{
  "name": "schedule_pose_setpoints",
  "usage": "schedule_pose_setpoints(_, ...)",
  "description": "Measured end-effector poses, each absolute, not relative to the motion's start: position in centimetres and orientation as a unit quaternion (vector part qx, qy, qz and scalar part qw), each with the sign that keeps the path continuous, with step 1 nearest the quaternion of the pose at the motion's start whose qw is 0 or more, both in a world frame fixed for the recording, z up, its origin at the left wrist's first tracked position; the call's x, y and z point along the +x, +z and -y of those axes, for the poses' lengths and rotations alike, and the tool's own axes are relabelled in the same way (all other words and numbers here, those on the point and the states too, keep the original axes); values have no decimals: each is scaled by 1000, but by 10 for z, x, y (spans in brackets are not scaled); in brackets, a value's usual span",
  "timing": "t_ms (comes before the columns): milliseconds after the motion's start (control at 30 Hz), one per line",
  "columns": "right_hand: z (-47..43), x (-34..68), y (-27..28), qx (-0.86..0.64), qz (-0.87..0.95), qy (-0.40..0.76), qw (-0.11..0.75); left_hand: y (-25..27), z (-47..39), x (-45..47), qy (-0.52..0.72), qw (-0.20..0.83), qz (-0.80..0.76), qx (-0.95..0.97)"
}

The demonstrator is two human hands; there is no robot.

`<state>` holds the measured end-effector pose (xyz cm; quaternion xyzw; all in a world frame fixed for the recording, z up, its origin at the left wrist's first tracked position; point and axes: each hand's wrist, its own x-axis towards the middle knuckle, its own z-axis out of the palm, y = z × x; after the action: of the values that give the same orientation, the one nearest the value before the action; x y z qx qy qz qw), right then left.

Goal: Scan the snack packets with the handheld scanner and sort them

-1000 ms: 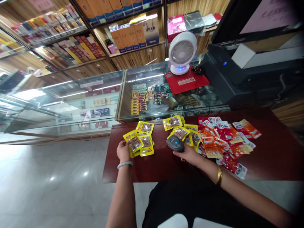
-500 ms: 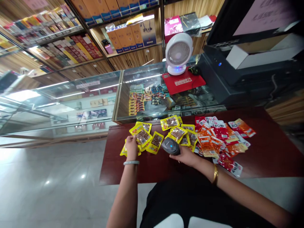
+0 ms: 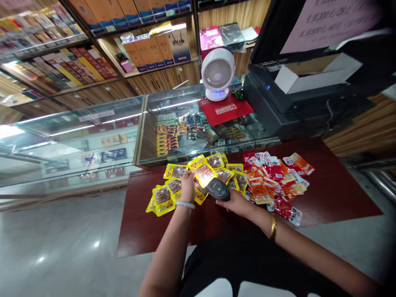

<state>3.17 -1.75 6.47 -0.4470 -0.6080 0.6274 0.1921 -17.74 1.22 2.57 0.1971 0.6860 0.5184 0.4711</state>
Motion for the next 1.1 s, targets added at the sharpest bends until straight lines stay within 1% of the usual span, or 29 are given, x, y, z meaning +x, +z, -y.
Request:
schedule_pose_setpoints(100, 20, 37, 54, -480, 588, 628, 172, 26, -25, -165, 494, 558, -634, 208)
schedule_pose_setpoints(133, 21, 39, 50, -490, 583, 627, 164, 26, -28, -163, 481, 572, -626, 221)
schedule_pose_setpoints(167, 22, 40, 47, -497, 580, 626, 158, 26, -30, -163, 463, 566, -636, 247)
schedule_pose_setpoints(200, 23, 41, 45, -502, 576, 626, 154, 25, -30, -164, 436, 533, -666, 287)
schedule_pose_setpoints(267, 23, 42, 43, -507, 568, 629, 154, 22, -25, -171, 334, 411, -751, 394)
schedule_pose_setpoints(333, 23, 42, 44, -518, 552, 634, 157, 17, -13, -180, 179, 282, -805, 491)
schedule_pose_setpoints(367, 23, 42, 45, -523, 545, 636, 158, 14, -6, -183, 105, 239, -812, 522)
schedule_pose_setpoints(433, 23, 41, 47, -531, 535, 636, 161, 9, 7, -188, 4, 203, -808, 553)
schedule_pose_setpoints(500, 24, 40, 49, -535, 534, 635, 159, 5, 17, -191, -33, 218, -802, 555)
schedule_pose_setpoints(567, 24, 41, 52, -538, 536, 633, 151, 3, 24, -197, -19, 258, -808, 529)
schedule_pose_setpoints(667, 24, 41, 56, -534, 539, 636, 140, 3, 32, -211, 49, 308, -826, 469)
schedule_pose_setpoints(800, 26, 39, 59, -497, 543, 663, 134, 6, 40, -228, 178, 329, -831, 412)
schedule_pose_setpoints(933, 30, 34, 60, -452, 575, 670, 128, 6, 40, -222, 329, 399, -773, 368)
schedule_pose_setpoints(1000, 30, 32, 59, -460, 582, 656, 137, 5, 38, -215, 365, 425, -742, 369)
schedule_pose_setpoints(1100, 24, 33, 57, -509, 570, 627, 153, 2, 35, -208, 372, 430, -722, 394)
